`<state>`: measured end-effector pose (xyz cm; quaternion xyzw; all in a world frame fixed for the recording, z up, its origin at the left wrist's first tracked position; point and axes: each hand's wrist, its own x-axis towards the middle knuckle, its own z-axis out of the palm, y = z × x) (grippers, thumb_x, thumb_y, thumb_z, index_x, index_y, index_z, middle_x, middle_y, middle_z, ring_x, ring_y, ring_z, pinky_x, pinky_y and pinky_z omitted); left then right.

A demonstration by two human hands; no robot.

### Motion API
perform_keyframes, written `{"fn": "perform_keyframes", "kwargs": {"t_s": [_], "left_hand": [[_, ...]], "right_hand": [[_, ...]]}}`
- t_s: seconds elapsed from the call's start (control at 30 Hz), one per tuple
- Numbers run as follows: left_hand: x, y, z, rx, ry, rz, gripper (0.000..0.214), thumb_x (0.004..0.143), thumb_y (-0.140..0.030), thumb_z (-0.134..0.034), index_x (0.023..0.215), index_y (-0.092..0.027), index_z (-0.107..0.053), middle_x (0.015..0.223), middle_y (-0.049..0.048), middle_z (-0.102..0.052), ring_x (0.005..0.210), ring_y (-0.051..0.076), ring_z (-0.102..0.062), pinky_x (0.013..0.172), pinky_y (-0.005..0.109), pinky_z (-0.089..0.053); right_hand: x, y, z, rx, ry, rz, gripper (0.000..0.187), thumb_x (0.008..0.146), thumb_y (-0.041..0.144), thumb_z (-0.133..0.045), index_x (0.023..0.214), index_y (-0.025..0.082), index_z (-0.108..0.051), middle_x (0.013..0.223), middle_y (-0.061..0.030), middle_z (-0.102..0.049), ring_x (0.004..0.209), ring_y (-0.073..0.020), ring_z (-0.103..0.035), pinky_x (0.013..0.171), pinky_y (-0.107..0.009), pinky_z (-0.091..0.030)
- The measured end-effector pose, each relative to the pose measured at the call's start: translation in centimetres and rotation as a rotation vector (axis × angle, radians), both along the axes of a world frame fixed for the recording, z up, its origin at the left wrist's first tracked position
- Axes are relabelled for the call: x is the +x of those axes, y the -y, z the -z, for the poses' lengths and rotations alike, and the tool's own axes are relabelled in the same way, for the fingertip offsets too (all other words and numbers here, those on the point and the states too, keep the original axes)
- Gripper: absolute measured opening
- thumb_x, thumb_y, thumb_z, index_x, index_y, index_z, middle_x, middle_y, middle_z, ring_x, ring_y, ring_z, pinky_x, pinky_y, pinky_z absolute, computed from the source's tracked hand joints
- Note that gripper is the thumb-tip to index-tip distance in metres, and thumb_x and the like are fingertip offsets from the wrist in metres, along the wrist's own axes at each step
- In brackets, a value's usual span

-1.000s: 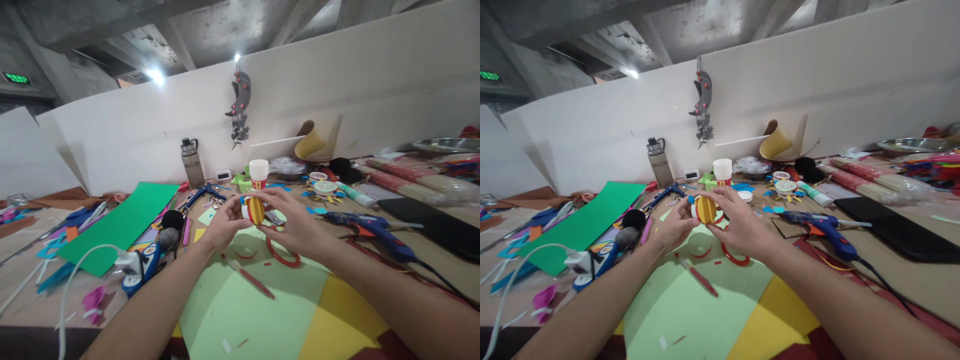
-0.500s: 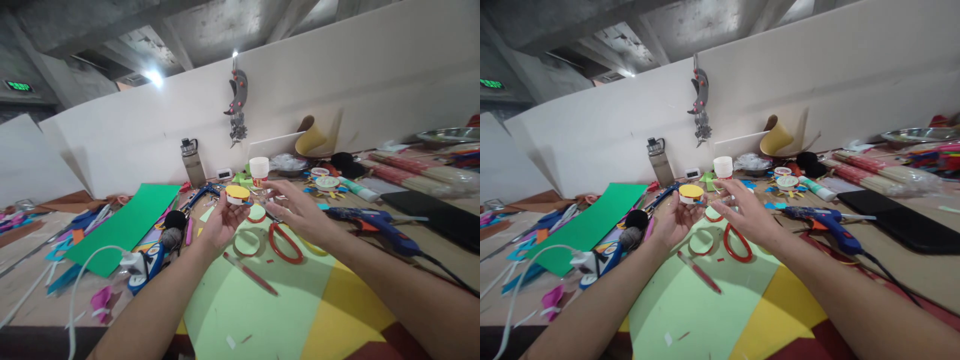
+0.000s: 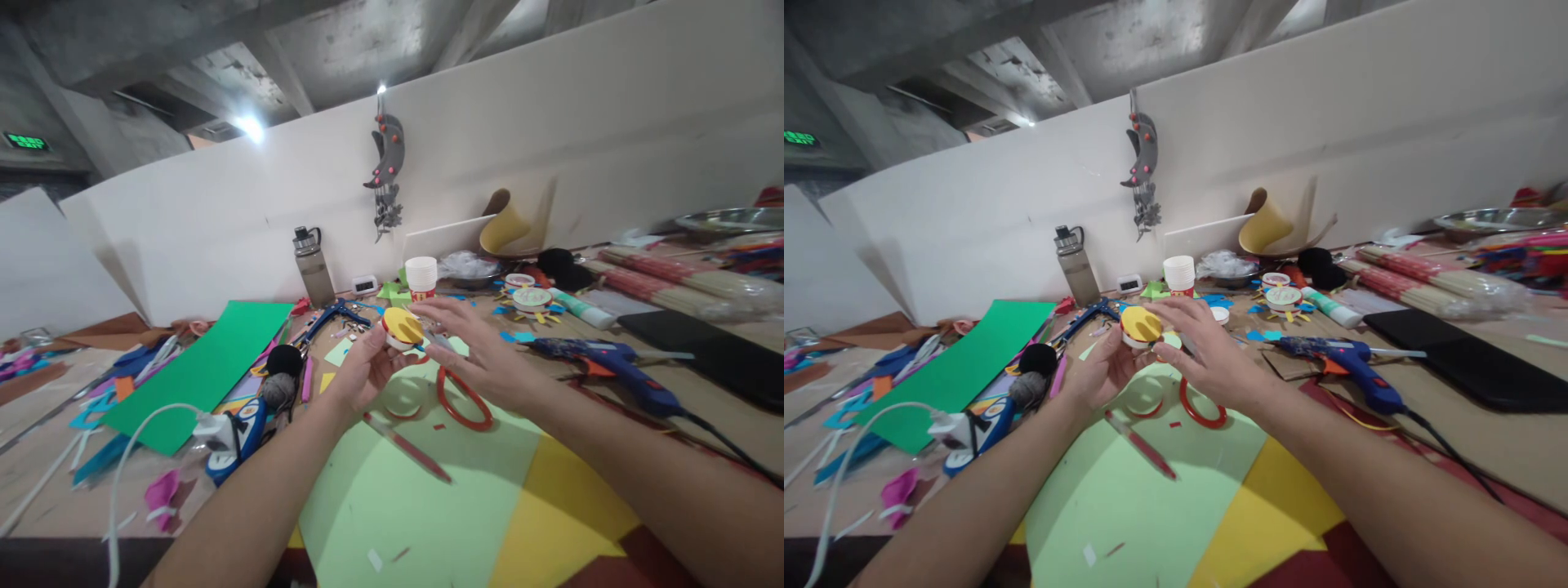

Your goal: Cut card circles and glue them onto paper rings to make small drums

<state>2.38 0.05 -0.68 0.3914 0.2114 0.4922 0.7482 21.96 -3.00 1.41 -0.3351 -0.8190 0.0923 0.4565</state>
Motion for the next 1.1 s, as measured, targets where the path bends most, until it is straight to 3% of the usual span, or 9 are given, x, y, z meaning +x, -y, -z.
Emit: {"fn": "perform_keyframes", "kwargs": {"t_s": [0.1, 0.23, 0.43, 0.6, 0.73, 0.93, 1.1], "left_hand": [[0.0, 0.2, -0.1, 0.077, -0.039, 0.002, 0.036, 0.079, -0.039, -0.073, 0.107, -0.018, -0.068, 0.104, 0.0053, -0.072, 0.089, 0.017, -0.067, 0.083, 0.032, -0.055], [0.3, 0.3, -0.4, 0.117, -0.055, -0.028, 0.036, 0.071, -0.036, -0.080, 0.100, -0.016, -0.070, 0.098, 0.0042, -0.072, 0.084, 0.015, -0.065, 0.082, 0.030, -0.054], [0.4, 0.6, -0.7, 0.127, -0.083, -0.039, 0.033, 0.077, -0.035, -0.075, 0.102, -0.014, -0.069, 0.101, 0.0067, -0.071, 0.089, 0.016, -0.066, 0.086, 0.032, -0.053], [0.3, 0.7, -1.2, 0.177, -0.177, -0.089, 0.036, 0.072, -0.028, -0.079, 0.104, -0.015, -0.066, 0.103, 0.0073, -0.070, 0.089, 0.018, -0.066, 0.083, 0.034, -0.054], [0.6, 0.6, -1.1, 0.239, -0.245, -0.138, 0.034, 0.065, -0.022, -0.083, 0.095, -0.015, -0.070, 0.093, 0.0049, -0.071, 0.084, 0.015, -0.065, 0.081, 0.027, -0.051], [0.6, 0.5, -0.4, 0.378, -0.345, -0.102, 0.036, 0.070, -0.024, -0.080, 0.104, -0.016, -0.072, 0.100, 0.0062, -0.072, 0.088, 0.016, -0.064, 0.082, 0.026, -0.048], [0.6, 0.8, -0.7, 0.437, -0.442, -0.102, 0.031, 0.072, -0.030, -0.077, 0.099, -0.017, -0.073, 0.093, 0.0035, -0.071, 0.085, 0.016, -0.063, 0.081, 0.027, -0.049]], "right_hand": [[-0.1, 0.1, 0.0, 0.075, 0.086, -0.018, 0.041, 0.096, 0.035, -0.050, 0.136, 0.028, -0.052, 0.139, -0.0088, -0.054, 0.130, -0.0262, -0.045, 0.107, -0.052, -0.038], [-0.1, -0.2, 0.3, 0.116, 0.156, -0.011, 0.039, 0.095, 0.033, -0.052, 0.134, 0.029, -0.054, 0.137, -0.0078, -0.056, 0.127, -0.0272, -0.047, 0.105, -0.053, -0.041], [-0.4, -0.3, 0.4, 0.137, 0.236, 0.026, 0.041, 0.093, 0.033, -0.054, 0.134, 0.029, -0.056, 0.138, -0.0080, -0.056, 0.126, -0.0299, -0.047, 0.104, -0.056, -0.040], [0.0, -0.6, 0.5, 0.079, 0.014, 0.100, 0.038, 0.094, 0.035, -0.052, 0.132, 0.030, -0.055, 0.132, -0.0095, -0.057, 0.124, -0.0289, -0.049, 0.103, -0.055, -0.042], [0.1, -1.1, 0.9, -0.073, -0.112, 0.137, 0.038, 0.092, 0.040, -0.054, 0.128, 0.027, -0.054, 0.125, -0.0104, -0.058, 0.111, -0.0268, -0.057, 0.091, -0.049, -0.051], [-0.6, -1.0, 1.4, -0.173, -0.184, 0.043, 0.031, 0.091, 0.035, -0.056, 0.120, 0.024, -0.059, 0.120, -0.0105, -0.060, 0.104, -0.0241, -0.060, 0.083, -0.042, -0.056], [-0.5, -1.2, 1.5, -0.170, -0.223, 0.081, 0.022, 0.092, 0.035, -0.055, 0.108, 0.023, -0.064, 0.104, -0.0071, -0.065, 0.085, -0.0200, -0.064, 0.074, -0.038, -0.056]]}}
